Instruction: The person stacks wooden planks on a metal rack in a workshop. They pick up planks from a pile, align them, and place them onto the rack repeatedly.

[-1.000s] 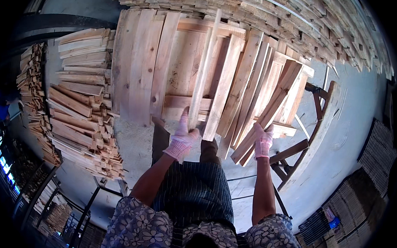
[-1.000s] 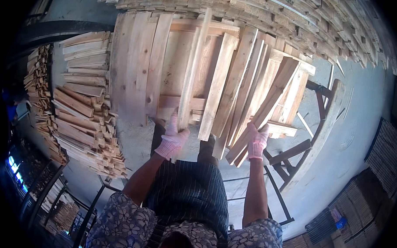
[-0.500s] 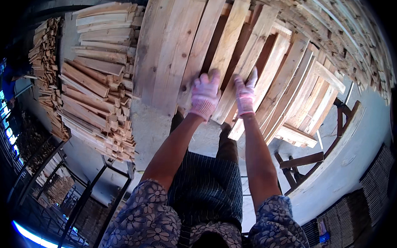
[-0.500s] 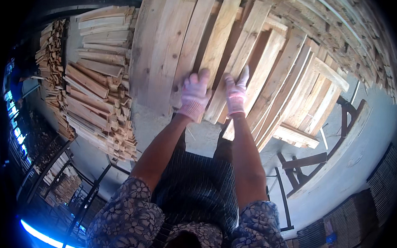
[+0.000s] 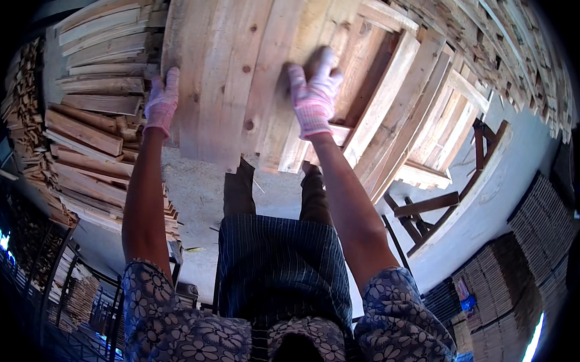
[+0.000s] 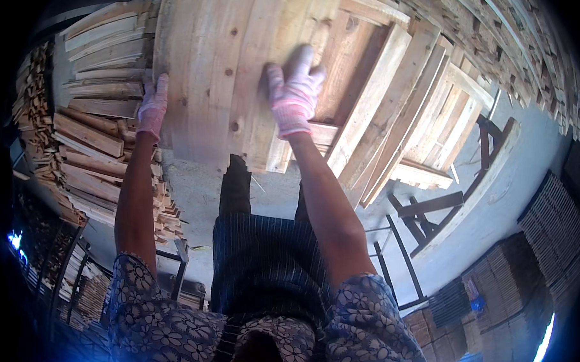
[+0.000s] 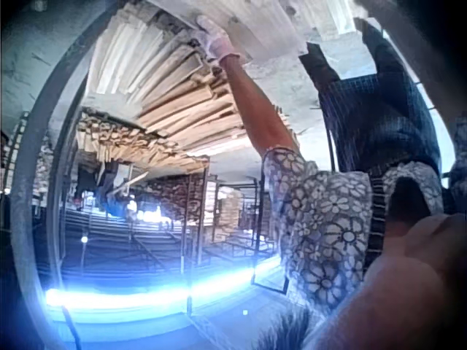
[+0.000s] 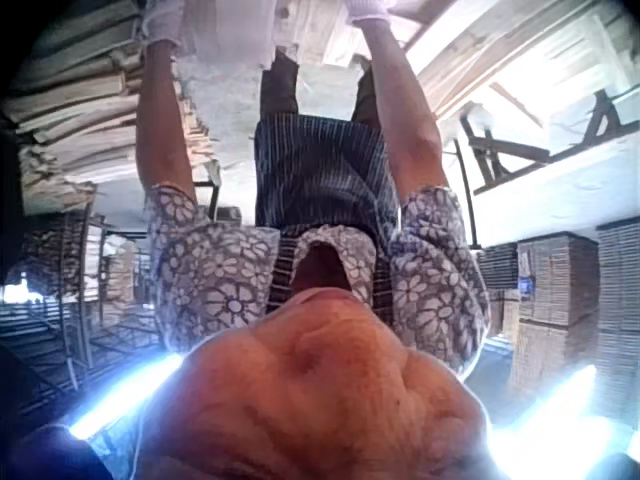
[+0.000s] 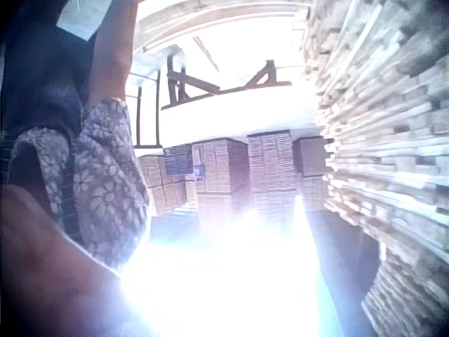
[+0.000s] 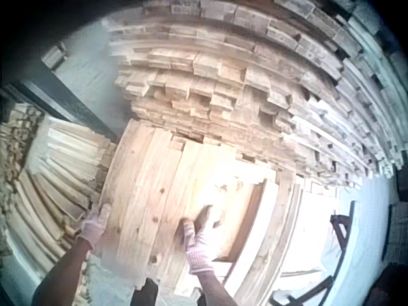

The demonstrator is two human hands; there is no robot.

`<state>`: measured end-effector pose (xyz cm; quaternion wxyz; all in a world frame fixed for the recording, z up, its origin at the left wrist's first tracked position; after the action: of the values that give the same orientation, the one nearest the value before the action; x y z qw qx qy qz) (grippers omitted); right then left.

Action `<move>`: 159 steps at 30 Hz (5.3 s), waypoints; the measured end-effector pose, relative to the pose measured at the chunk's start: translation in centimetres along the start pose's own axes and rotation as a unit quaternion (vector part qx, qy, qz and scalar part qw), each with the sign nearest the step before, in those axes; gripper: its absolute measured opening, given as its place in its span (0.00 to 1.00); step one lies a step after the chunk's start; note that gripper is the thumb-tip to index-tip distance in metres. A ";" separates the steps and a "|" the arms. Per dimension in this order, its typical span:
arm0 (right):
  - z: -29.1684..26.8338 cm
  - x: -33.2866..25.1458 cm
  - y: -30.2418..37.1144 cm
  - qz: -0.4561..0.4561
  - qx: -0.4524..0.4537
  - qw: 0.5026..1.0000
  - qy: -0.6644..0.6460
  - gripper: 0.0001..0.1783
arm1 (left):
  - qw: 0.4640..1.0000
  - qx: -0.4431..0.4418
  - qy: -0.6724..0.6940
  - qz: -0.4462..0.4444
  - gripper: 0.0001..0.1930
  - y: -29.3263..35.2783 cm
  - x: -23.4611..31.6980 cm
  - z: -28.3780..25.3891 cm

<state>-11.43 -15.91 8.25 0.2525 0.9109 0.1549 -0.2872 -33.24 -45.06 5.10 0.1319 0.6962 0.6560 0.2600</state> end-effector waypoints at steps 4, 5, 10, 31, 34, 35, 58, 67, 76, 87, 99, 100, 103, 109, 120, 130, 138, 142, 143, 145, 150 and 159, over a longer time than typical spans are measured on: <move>-2.1 0.6 -0.9 0.010 -0.088 0.995 -0.049 0.47 | 0.998 -0.042 -0.031 -0.018 0.47 0.8 2.9 -0.9; -3.2 0.8 -1.3 -0.016 -0.117 0.990 -0.073 0.46 | 0.998 -0.047 -0.043 -0.026 0.47 0.7 2.7 -1.3; -16.7 8.2 -3.1 -0.008 0.102 0.971 0.216 0.45 | 0.961 0.138 0.032 0.239 0.36 9.4 13.7 -2.7; -21.1 22.2 -0.5 0.097 0.117 0.987 -0.046 0.24 | 0.959 -0.049 0.162 0.227 0.38 27.1 38.1 21.9; -25.7 22.5 1.4 0.183 0.063 0.945 -0.264 0.22 | 0.956 0.013 0.153 0.251 0.38 25.7 35.1 19.2; -27.2 22.5 2.2 0.154 0.077 0.951 -0.258 0.21 | 0.958 0.027 0.148 0.243 0.38 25.6 34.3 18.1; -9.4 12.6 -2.3 -0.033 -0.011 0.993 -0.112 0.39 | 0.938 0.241 -0.008 0.248 0.32 7.3 15.9 -1.4; -6.0 9.3 -1.3 -0.098 0.039 0.994 -0.014 0.39 | 0.993 0.005 0.102 0.052 0.39 -4.1 4.8 -1.3; -20.6 14.1 -5.3 0.005 0.065 0.983 0.174 0.35 | 0.932 -0.150 0.330 -0.013 0.44 -6.2 2.4 -2.7; -20.4 19.6 -1.5 0.052 0.043 0.997 0.042 0.46 | 0.955 -0.113 0.274 -0.025 0.45 -5.0 3.6 -3.1; -15.1 16.3 1.1 0.064 0.005 0.998 -0.004 0.56 | 0.965 -0.082 0.244 -0.043 0.46 -4.9 4.1 -2.7; -15.1 14.2 -1.0 0.056 -0.006 0.998 -0.021 0.56 | 0.973 -0.081 0.210 -0.045 0.47 -5.0 4.0 -2.9; -14.1 11.0 -7.5 0.009 -0.005 1.000 -0.023 0.44 | 0.984 -0.075 0.159 -0.012 0.49 -5.6 4.4 -2.4; -10.3 10.5 -7.4 -0.039 0.038 0.997 0.056 0.38 | 0.997 -0.031 0.071 -0.017 0.55 -3.2 6.1 -2.2; -9.5 4.4 -5.4 -0.051 0.038 0.974 0.219 0.37 | 0.982 -0.070 0.175 0.012 0.49 0.0 7.2 -5.5; 12.0 -24.7 10.5 -0.457 -0.390 0.791 0.114 0.28 | 0.924 0.218 0.005 -0.314 0.53 2.6 -22.0 -11.9; 39.0 -26.9 19.2 -0.335 -0.392 0.781 0.352 0.50 | 0.913 0.026 0.056 -0.404 0.61 -3.3 -23.5 -14.1; 36.4 -26.4 12.6 -0.271 -0.510 0.804 0.142 0.52 | 0.914 -0.008 0.116 -0.389 0.59 -3.6 -23.5 -16.0; 36.0 -26.8 12.4 -0.265 -0.507 0.807 0.146 0.52 | 0.911 -0.018 0.133 -0.390 0.59 -3.1 -24.0 -16.2; 34.3 -28.6 13.1 -0.253 -0.515 0.806 0.145 0.51 | 0.903 -0.007 0.146 -0.403 0.60 -2.6 -25.2 -16.0; 34.9 -32.9 20.4 -0.233 -0.519 0.819 0.076 0.43 | 0.894 -0.027 0.216 -0.392 0.61 -1.4 -26.4 -17.7; 41.5 -32.1 21.4 -0.079 -0.535 0.840 0.046 0.50 | 0.822 0.021 0.371 -0.432 0.62 -2.9 -26.9 -18.4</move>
<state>-46.05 -60.77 6.10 0.6692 0.6313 0.3675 -0.1363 -45.62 -74.06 13.75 -0.0372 0.1946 0.8942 0.4015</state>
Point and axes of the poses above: each hand's wrist, its own y-axis away from the middle knuckle, its own z-axis out of the palm, x = y × z, the point moved 1 cm from there along -y, towards the middle knuckle, and after that the axes turned 7 degrees about -y, right-handed, at the moved point
